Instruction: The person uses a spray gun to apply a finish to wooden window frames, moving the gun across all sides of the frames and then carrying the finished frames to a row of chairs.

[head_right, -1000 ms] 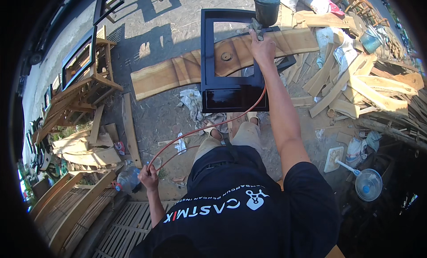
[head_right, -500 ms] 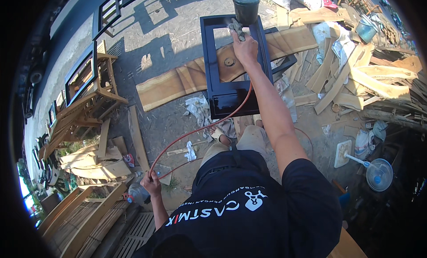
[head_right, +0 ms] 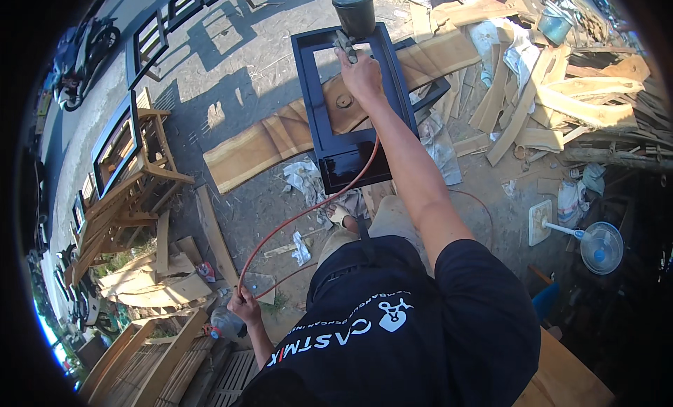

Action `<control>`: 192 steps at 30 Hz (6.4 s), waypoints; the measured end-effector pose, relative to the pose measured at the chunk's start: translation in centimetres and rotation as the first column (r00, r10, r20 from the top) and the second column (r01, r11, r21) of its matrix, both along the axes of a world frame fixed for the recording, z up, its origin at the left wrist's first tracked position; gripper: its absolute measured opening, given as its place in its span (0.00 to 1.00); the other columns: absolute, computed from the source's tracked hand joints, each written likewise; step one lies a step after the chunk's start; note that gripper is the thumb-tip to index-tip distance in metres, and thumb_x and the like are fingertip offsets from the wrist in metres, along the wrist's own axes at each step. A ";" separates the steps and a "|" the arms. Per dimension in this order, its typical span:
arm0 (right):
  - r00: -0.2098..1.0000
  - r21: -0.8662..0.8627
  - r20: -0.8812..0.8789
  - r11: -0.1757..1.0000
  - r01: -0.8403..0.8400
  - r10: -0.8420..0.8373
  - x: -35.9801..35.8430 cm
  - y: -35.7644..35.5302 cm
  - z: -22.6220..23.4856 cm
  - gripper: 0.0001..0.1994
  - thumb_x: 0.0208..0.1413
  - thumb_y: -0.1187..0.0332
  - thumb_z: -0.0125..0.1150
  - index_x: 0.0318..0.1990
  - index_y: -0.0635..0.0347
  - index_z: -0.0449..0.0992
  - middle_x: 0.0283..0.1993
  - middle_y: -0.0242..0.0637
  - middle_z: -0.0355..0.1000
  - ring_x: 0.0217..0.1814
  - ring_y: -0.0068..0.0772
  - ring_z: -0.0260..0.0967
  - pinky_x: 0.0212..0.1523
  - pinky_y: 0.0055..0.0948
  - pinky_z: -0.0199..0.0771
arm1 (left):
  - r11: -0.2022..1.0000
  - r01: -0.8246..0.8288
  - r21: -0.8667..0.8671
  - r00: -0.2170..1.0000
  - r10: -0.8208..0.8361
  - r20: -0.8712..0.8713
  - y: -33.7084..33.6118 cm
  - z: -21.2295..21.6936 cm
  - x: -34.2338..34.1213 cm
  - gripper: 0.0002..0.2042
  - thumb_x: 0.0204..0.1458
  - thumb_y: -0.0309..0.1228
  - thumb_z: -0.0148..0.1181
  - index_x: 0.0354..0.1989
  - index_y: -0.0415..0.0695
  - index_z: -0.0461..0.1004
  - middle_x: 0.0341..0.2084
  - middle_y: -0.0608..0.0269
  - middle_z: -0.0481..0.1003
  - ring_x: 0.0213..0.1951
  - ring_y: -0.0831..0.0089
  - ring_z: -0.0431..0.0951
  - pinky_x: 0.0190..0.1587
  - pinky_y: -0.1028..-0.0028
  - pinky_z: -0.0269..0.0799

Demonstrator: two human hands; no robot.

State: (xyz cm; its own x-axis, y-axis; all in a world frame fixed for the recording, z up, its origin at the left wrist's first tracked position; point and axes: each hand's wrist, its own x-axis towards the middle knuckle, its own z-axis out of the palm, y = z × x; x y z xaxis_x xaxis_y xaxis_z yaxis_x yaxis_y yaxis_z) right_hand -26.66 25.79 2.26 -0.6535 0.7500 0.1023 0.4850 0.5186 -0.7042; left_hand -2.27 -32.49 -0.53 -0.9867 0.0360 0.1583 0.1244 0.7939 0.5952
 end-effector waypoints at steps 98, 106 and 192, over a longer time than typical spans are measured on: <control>0.679 -0.621 -0.269 0.416 -0.664 0.683 30.5 33.9 -7.3 0.22 0.61 0.46 0.66 0.44 0.59 0.84 0.26 0.26 0.74 0.30 0.17 0.67 0.31 0.24 0.65 | 0.860 -0.360 -0.360 0.739 0.499 0.452 51.1 -0.5 36.4 0.24 0.62 0.52 0.57 0.32 0.39 0.81 0.17 0.44 0.73 0.22 0.48 0.76 0.30 0.55 0.70; 0.773 -0.579 -0.288 0.540 -0.610 0.565 22.6 35.6 -7.2 0.29 0.57 0.39 0.67 0.34 0.62 0.84 0.24 0.32 0.76 0.30 0.23 0.72 0.38 0.27 0.72 | 0.855 -0.405 -0.323 0.733 0.515 0.445 51.8 0.5 36.3 0.23 0.63 0.48 0.57 0.33 0.36 0.80 0.14 0.50 0.67 0.18 0.67 0.68 0.28 0.62 0.66; 0.821 -0.392 -0.314 0.722 -0.570 0.477 6.6 43.4 -8.1 0.31 0.57 0.35 0.63 0.36 0.61 0.84 0.27 0.39 0.80 0.34 0.34 0.79 0.41 0.35 0.76 | 0.816 -0.473 -0.333 0.701 0.577 0.419 59.4 0.7 33.9 0.21 0.62 0.48 0.59 0.34 0.40 0.83 0.15 0.49 0.73 0.20 0.60 0.77 0.29 0.62 0.71</control>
State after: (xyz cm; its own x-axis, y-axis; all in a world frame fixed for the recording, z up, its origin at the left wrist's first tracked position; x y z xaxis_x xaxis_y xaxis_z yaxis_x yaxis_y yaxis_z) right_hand -20.08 69.16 -5.80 -0.9597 0.2811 -0.0004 0.0746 0.2533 -0.9645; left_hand 31.66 26.87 0.18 -0.7935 -0.5344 -0.2913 -0.6056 0.7408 0.2906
